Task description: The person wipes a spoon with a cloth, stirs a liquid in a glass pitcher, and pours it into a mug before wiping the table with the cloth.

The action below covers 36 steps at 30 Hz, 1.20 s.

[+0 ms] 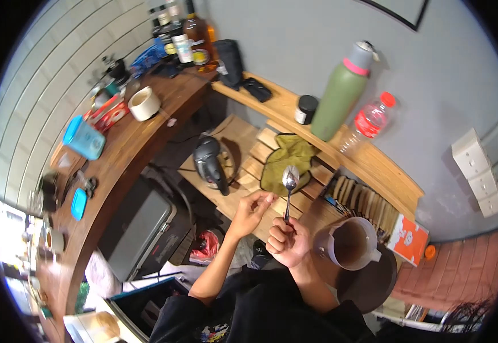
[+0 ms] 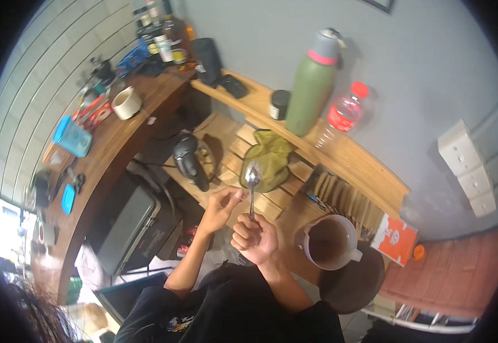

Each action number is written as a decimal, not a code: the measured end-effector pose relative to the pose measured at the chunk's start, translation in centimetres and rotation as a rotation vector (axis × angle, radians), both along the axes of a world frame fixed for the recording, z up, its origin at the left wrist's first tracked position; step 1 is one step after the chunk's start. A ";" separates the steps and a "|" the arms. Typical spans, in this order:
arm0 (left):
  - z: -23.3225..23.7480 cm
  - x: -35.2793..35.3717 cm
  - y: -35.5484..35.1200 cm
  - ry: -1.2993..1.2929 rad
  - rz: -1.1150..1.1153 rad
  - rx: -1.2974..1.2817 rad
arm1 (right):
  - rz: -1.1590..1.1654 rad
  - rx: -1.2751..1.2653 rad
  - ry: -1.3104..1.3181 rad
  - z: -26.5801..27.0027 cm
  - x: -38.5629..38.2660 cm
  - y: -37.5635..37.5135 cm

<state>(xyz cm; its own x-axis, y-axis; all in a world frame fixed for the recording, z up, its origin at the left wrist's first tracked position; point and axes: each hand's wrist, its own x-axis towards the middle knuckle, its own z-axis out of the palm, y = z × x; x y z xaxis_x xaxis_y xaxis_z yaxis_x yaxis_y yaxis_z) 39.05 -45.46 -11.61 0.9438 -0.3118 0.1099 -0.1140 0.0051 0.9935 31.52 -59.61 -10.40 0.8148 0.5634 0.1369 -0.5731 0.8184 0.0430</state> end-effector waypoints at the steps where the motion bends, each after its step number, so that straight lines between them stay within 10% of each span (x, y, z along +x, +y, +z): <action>1: 0.6 -1.1 1.2 0.029 0.028 -0.018 | 0.036 -0.012 0.009 0.0 0.1 0.7; 28: 4.9 -49.3 13.1 -0.023 1.384 -0.232 | 1.368 -0.312 -0.071 1.7 -26.8 22.8; 36: 4.2 -59.0 10.4 0.024 1.831 -0.396 | 1.261 -0.626 -0.975 2.2 -33.5 27.6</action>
<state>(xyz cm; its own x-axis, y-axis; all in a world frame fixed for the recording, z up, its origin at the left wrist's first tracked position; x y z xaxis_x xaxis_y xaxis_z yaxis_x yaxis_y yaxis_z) -19.92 -35.02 -7.39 0.0376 0.9940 -0.1029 -0.2319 0.1089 0.9666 -1.99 -32.03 -8.22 -0.3872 0.9003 -0.1987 -0.4459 -0.3715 -0.8143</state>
